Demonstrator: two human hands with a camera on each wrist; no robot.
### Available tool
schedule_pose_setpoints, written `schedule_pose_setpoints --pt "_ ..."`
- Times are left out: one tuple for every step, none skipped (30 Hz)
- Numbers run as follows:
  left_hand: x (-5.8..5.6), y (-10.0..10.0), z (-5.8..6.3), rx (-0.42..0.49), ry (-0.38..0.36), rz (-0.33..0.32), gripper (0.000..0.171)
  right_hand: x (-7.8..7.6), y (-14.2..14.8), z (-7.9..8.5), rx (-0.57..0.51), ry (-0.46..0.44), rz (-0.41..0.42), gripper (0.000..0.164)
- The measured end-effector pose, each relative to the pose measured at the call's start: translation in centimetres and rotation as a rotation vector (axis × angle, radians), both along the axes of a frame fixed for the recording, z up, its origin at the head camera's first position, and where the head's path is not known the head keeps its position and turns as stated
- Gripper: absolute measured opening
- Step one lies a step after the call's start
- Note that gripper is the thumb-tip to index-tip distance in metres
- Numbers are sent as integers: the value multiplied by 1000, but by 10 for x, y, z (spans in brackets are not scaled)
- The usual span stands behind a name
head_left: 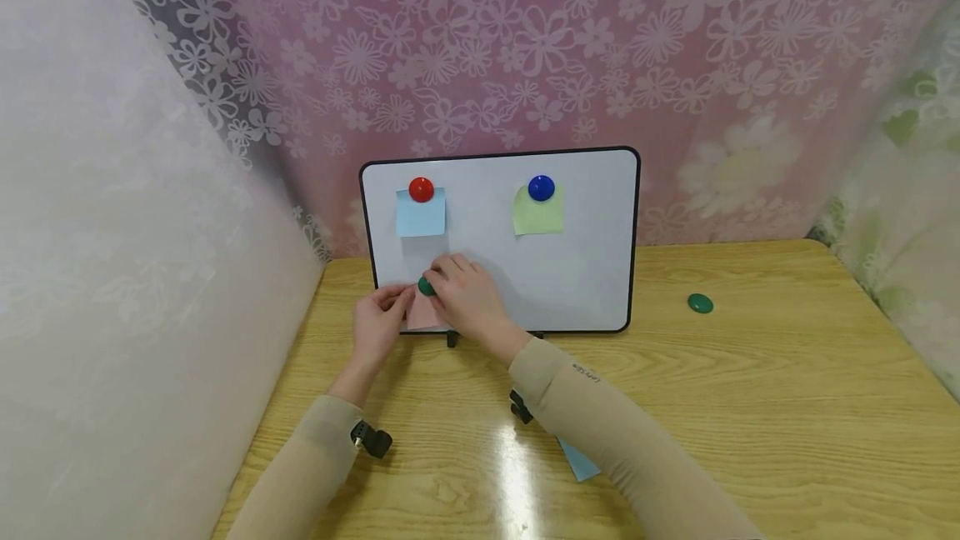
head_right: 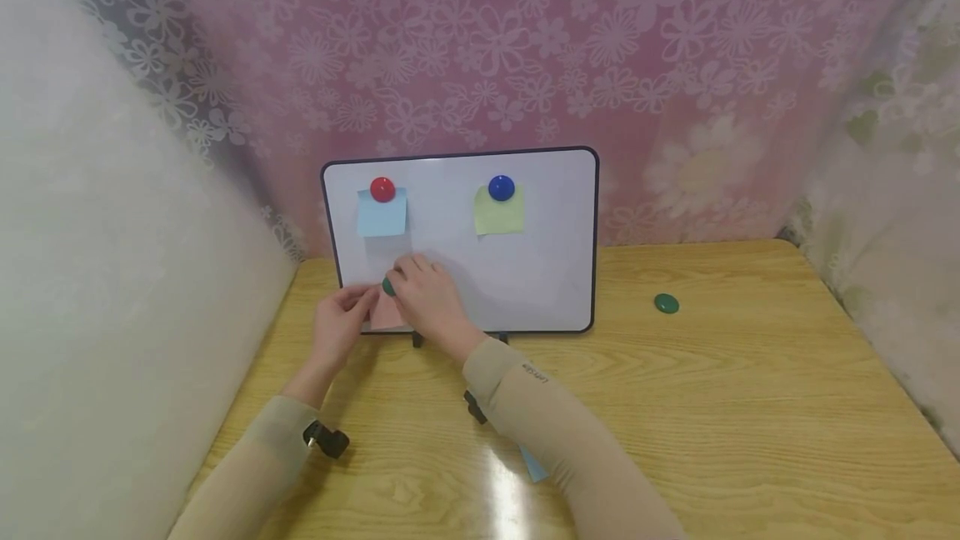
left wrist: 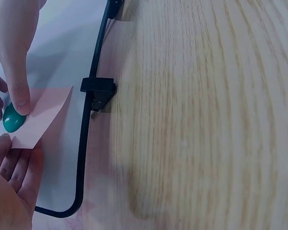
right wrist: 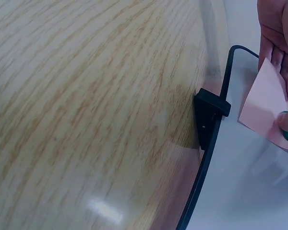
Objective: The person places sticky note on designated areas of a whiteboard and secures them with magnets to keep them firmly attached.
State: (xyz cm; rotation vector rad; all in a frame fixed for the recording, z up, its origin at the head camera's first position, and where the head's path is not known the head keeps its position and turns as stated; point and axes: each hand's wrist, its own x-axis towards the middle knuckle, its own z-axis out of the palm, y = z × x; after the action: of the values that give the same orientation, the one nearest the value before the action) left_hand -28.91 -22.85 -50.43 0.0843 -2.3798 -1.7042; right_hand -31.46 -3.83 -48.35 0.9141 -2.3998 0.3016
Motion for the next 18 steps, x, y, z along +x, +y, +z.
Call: schedule_pose_setpoints --pt "0 0 0 1 4 0 26 0 0 0 -2 0 0 29" --pt "0 0 -1 2 8 1 26 0 1 0 -4 1 1 29" --pt "0 0 -1 3 11 3 26 0 1 -1 -6 0 3 29" --pt "0 0 -2 7 14 4 26 0 2 -1 -10 -3 6 29" --pt "1 0 -2 11 19 6 25 1 3 -1 -15 -5 8 29" --pt "0 -1 -2 16 21 7 25 1 4 -2 -22 -5 12 28" --pt "1 -1 -3 24 23 7 24 1 5 -2 -28 -4 15 28" --pt "1 -2 -3 31 26 8 24 2 6 -2 -37 -5 20 28" --pt "1 -2 -4 37 27 7 23 2 8 -2 -50 -6 26 28" --pt "1 -3 -4 47 29 4 23 2 9 -3 -62 -8 32 28" --pt "1 -3 -5 54 31 4 22 3 10 -3 -76 -10 39 27" --pt "1 -4 -6 62 32 3 22 3 11 -3 -87 -13 43 27" --pt "2 -5 -6 71 33 2 22 4 13 -3 -100 -17 48 28" --pt "2 -6 -7 78 34 0 22 4 14 -3 -111 -24 51 28" --pt "2 -6 -7 88 34 -1 22 5 15 -3 -120 -30 53 28" --pt "3 -7 -8 97 35 -1 21 5 16 -3 -124 -34 52 29" --pt "4 -8 -8 101 34 1 21 6 17 -2 -131 -37 52 29" --pt "4 -9 -9 108 33 0 21 6 18 -2 -134 -39 49 29"
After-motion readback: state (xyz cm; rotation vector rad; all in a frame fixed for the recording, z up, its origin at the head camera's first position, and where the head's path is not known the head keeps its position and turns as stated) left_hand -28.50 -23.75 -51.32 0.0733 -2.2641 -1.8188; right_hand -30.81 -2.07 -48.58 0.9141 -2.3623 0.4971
